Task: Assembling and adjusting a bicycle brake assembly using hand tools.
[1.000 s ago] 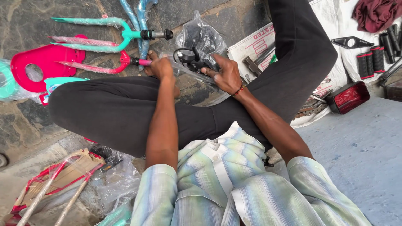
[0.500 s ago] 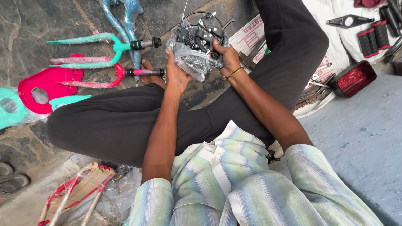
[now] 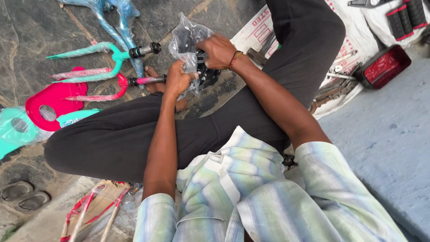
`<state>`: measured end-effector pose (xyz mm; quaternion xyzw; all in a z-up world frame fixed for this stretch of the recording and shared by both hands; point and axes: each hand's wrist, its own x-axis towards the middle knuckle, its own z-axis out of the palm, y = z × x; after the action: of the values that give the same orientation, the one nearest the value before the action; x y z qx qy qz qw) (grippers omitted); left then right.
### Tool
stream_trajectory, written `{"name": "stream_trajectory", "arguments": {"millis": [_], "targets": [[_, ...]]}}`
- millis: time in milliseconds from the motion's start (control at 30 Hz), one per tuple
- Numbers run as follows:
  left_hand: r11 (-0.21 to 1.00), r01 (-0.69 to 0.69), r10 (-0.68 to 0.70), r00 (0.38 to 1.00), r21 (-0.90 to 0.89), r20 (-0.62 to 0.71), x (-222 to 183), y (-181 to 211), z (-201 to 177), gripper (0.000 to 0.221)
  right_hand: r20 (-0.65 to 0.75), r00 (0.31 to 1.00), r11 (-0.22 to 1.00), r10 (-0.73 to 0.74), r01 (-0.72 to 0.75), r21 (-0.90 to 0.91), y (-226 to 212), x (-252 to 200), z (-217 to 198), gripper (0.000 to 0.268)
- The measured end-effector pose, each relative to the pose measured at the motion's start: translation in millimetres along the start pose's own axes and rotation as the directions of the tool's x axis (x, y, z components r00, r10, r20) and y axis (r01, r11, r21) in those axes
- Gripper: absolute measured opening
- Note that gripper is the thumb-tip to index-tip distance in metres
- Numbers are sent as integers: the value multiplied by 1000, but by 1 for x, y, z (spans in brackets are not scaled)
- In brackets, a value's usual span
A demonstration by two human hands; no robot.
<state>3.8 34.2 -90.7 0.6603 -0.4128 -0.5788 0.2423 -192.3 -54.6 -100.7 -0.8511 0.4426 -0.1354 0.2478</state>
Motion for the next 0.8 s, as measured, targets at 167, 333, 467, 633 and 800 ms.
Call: {"name": "stream_trajectory", "arguments": {"millis": [167,333,467,633,800], "targets": [[973,-210,210,978,96,16,7,-33,-2,43,527,848,895,50,-273,353,22,10,30,29],[998,-30,12,957,-56,-289,15,-38,-19,21,445,893,851,-64,-184,491,44,-8,37,37],[901,114,-332,802,-418,-496,12,-43,-43,22,394,915,852,85,-272,447,42,-9,21,31],[837,145,-493,619,-528,-611,21,-68,-43,24,477,826,657,300,-542,524,11,-8,-40,21],[984,-114,-7,736,-135,-677,18,-17,-17,23,375,868,757,326,-477,447,9,-23,-75,21]]}}
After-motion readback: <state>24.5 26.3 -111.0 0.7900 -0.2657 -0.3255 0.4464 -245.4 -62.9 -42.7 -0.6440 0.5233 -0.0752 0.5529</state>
